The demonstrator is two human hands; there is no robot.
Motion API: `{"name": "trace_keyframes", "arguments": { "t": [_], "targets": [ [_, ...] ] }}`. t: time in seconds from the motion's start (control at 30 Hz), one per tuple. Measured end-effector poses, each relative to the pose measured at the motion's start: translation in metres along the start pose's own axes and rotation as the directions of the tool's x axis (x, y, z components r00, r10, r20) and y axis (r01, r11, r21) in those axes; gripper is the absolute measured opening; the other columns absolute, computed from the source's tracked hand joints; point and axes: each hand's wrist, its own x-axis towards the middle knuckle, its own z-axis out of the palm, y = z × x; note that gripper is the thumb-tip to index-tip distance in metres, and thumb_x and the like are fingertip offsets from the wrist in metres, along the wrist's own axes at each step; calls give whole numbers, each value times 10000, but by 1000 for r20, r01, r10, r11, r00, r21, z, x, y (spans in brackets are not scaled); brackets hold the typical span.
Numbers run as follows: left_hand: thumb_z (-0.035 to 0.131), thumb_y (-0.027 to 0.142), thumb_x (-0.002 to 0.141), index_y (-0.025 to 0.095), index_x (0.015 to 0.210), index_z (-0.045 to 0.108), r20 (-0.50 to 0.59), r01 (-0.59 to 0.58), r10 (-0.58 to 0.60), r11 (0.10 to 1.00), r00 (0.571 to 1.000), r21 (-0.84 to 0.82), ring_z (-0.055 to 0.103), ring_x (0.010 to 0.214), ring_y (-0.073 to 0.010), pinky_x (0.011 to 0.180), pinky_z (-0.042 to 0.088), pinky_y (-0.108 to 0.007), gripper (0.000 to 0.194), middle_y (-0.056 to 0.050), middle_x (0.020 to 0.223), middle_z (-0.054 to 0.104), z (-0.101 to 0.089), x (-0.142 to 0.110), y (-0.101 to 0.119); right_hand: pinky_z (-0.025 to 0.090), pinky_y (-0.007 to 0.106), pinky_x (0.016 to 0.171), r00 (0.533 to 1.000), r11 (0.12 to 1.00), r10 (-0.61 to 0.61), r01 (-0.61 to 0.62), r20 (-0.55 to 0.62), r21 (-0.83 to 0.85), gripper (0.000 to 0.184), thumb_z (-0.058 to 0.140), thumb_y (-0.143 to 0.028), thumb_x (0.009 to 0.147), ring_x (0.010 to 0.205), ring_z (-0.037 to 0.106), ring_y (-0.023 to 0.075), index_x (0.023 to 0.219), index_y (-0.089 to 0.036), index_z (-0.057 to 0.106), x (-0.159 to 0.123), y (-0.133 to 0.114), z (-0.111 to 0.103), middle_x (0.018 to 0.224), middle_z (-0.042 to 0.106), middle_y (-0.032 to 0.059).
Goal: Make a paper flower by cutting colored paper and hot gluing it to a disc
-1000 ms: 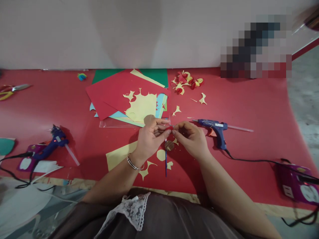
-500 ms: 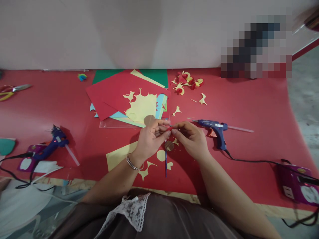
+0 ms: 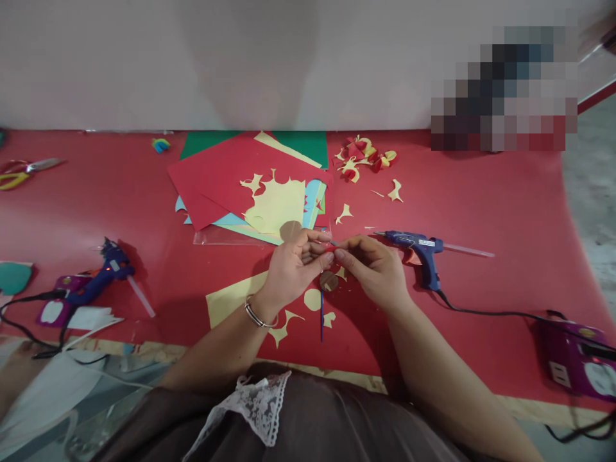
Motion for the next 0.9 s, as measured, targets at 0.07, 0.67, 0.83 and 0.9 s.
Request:
{"name": "trace_keyframes", "arguments": {
  "t": [0.07,0.67,0.83,0.9],
  "targets": [
    [839,286,900,199,1209,689,-13,-10,10,999,1000,35,773,884,-150,777,637,-240,354,-50,962,781,0,0,1,471,280,541,1000,1000,7,-7,-1,10,309,790,-514,936,583,595,140,908,-210,748,0,-1,0,730,689,3],
    [771,236,943,216,1176,625,60,-91,83,986,995,138,730,998,-174,850,601,-275,276,-78,1067,754,-1,-2,6,481,289,539,999,995,26,-29,31,96,296,806,-501,928,539,597,141,861,-222,737,-1,-2,2,693,710,0],
    [762,252,963,222,1163,625,83,-99,85,978,993,185,733,935,-177,820,599,-284,244,-52,964,740,-4,-2,9,463,292,515,999,993,41,-44,25,105,309,819,-515,905,517,578,143,849,-224,729,0,0,0,672,691,-4],
    [749,263,981,224,1208,618,121,-74,55,984,991,161,755,897,-177,796,605,-285,266,-47,937,756,-7,-1,11,455,289,511,999,993,45,-47,21,105,311,825,-515,898,512,564,139,844,-223,731,0,1,0,653,671,-12]
  ]
}}
